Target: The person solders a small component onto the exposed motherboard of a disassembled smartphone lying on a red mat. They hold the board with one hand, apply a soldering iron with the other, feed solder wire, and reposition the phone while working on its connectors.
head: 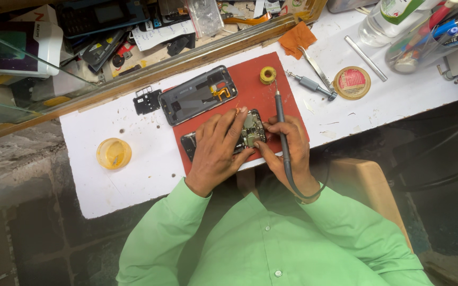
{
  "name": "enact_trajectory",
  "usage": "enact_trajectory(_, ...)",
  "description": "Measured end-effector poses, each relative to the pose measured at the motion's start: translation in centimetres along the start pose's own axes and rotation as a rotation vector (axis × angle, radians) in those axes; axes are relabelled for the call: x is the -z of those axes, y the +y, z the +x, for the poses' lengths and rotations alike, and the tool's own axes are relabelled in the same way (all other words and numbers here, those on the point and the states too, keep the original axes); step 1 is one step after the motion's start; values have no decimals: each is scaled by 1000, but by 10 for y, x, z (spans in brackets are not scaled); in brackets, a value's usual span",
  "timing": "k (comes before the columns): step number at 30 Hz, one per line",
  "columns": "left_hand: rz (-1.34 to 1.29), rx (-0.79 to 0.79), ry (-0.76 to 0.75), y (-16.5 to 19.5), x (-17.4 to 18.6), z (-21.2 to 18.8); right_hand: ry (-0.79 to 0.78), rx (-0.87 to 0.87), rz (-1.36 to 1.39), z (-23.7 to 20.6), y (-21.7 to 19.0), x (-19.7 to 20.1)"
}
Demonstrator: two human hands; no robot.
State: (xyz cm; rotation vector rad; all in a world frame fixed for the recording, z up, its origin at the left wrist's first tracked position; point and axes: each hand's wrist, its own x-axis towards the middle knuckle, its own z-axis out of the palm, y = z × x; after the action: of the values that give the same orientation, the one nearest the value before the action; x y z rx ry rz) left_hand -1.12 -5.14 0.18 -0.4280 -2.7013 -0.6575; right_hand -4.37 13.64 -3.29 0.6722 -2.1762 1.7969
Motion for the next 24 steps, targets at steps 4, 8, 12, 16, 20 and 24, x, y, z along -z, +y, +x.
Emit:
enact_trajectory(4,-57,58,-59,-4,2,3,-16,19,-39,1,-4,0)
enact_trajectory(8,-123,121,-114,-9,3,7,-40,-26,-63,2,-8,1)
enact_trajectory(12,-158,141,-132,-14,4,11,-44,-3,-49,4,-9,2)
enact_trajectory(16,-179,142,-141,-16,8,13,-2,-4,-68,2,-7,6)
enact_trajectory(20,-249,129,-40,-14,12,18,27,2,42,1,1,19)
enact_trajectory(24,-420,237,-120,-17,20,37,11,-77,311,2,13,34)
